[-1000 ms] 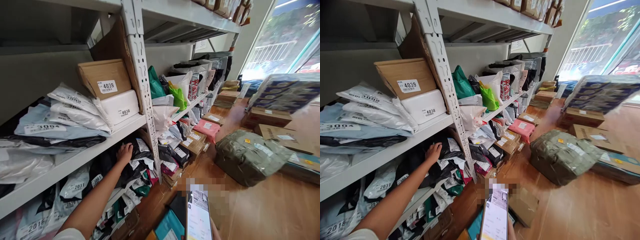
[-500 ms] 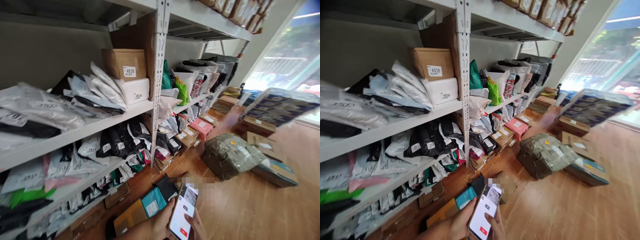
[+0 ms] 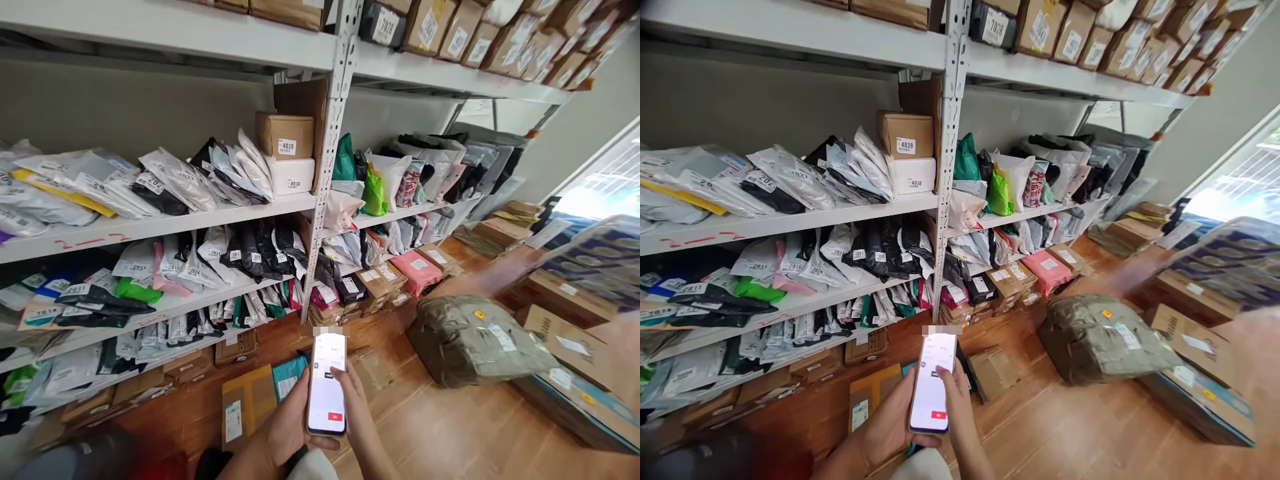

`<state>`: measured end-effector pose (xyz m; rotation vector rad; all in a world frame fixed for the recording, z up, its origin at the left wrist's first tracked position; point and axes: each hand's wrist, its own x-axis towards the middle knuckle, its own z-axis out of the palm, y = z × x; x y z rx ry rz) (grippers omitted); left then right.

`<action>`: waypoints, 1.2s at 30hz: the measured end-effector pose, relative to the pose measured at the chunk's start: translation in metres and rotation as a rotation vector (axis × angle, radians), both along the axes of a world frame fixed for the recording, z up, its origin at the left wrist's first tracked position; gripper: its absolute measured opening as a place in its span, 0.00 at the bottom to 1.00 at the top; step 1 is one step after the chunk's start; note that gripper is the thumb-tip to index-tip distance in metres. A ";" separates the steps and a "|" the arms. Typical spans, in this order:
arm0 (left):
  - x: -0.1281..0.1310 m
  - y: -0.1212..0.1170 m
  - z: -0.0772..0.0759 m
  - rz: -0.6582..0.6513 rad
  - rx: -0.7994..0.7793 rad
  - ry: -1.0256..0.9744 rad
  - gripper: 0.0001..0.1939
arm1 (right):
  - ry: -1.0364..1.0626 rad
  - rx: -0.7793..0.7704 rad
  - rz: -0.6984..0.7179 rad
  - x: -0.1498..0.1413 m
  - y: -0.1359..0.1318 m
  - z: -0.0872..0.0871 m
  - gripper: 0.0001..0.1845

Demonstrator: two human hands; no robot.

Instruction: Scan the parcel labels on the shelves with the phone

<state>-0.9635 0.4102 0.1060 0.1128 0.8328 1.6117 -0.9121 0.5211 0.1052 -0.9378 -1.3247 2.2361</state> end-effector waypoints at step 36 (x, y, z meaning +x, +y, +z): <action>0.055 -0.198 0.014 0.153 0.198 -0.002 0.39 | 0.244 0.123 0.357 0.081 -0.172 0.030 0.27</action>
